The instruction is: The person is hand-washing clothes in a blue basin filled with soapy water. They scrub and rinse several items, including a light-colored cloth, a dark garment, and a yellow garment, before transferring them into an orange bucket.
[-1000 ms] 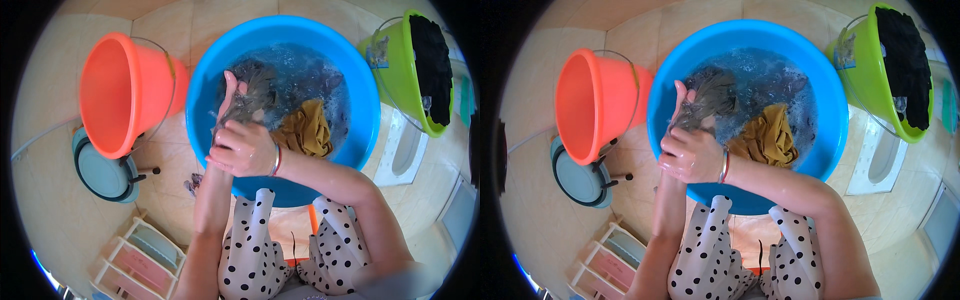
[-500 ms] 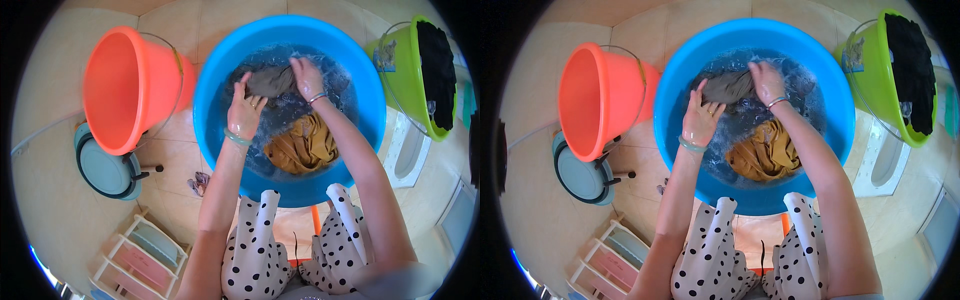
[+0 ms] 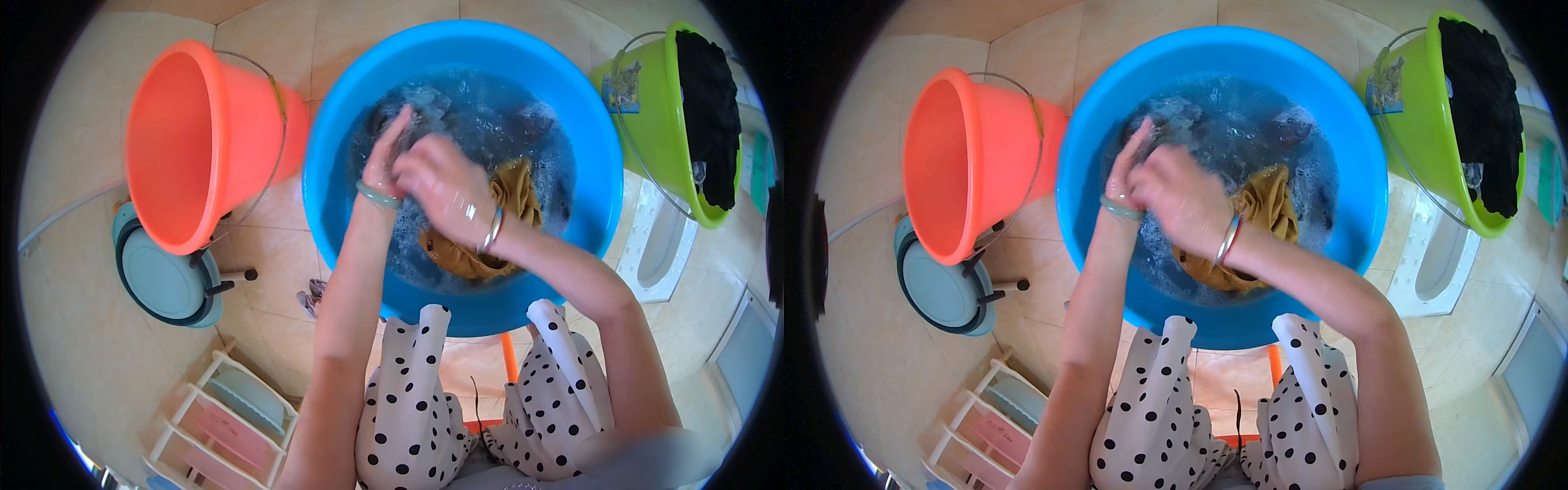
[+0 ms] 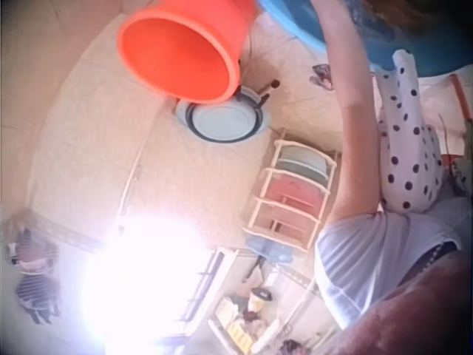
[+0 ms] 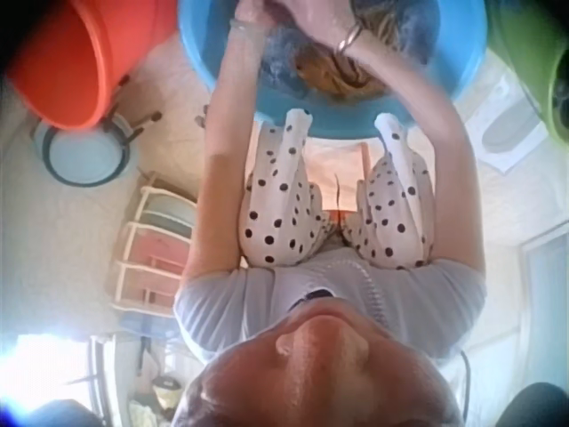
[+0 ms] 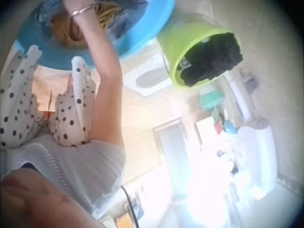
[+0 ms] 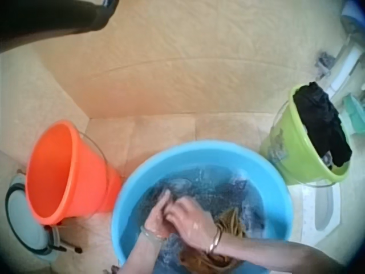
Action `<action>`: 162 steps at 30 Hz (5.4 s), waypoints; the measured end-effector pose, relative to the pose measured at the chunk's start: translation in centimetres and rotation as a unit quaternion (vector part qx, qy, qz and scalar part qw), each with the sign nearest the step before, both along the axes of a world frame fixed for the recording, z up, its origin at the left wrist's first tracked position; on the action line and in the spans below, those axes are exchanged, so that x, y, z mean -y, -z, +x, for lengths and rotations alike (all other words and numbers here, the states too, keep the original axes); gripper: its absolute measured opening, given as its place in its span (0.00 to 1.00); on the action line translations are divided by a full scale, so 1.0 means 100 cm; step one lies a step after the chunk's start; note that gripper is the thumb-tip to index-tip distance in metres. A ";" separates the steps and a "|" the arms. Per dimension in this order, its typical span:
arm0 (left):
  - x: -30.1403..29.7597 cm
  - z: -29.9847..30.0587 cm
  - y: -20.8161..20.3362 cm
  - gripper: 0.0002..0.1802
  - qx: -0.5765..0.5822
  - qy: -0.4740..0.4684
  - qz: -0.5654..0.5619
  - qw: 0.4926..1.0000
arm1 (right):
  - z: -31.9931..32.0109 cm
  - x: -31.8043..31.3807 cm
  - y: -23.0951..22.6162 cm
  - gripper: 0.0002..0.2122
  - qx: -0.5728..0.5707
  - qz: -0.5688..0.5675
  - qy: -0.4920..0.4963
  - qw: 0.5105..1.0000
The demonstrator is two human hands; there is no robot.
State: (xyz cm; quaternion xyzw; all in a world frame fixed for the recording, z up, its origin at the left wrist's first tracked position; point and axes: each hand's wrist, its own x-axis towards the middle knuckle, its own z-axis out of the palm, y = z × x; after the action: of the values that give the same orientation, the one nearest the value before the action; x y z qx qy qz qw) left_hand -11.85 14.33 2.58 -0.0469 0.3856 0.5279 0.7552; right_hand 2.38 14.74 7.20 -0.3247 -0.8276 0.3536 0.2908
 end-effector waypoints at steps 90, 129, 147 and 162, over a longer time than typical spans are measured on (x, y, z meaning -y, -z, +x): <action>0.066 0.014 0.028 0.36 -0.112 -0.134 -0.092 0.980 | 0.002 -0.056 0.114 0.22 0.315 -0.225 0.095 0.917; 0.052 0.003 -0.032 0.43 -0.158 -0.177 -0.009 0.971 | 0.009 -0.098 0.102 0.27 -0.059 -0.353 0.236 0.903; 0.029 -0.001 -0.040 0.19 -0.049 -0.115 0.004 0.992 | -0.008 0.049 -0.053 0.13 -0.041 0.024 -0.158 0.986; 0.056 0.012 -0.009 0.22 -0.367 -0.125 0.121 0.914 | -0.038 0.009 -0.028 0.06 -0.136 0.055 -0.014 0.989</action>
State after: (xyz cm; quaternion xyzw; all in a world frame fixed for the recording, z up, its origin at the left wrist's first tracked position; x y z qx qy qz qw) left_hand -10.66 8.75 3.44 0.1942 0.5598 0.6408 0.4881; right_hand -1.47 13.85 10.00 -0.2453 -0.8028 0.3529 0.4133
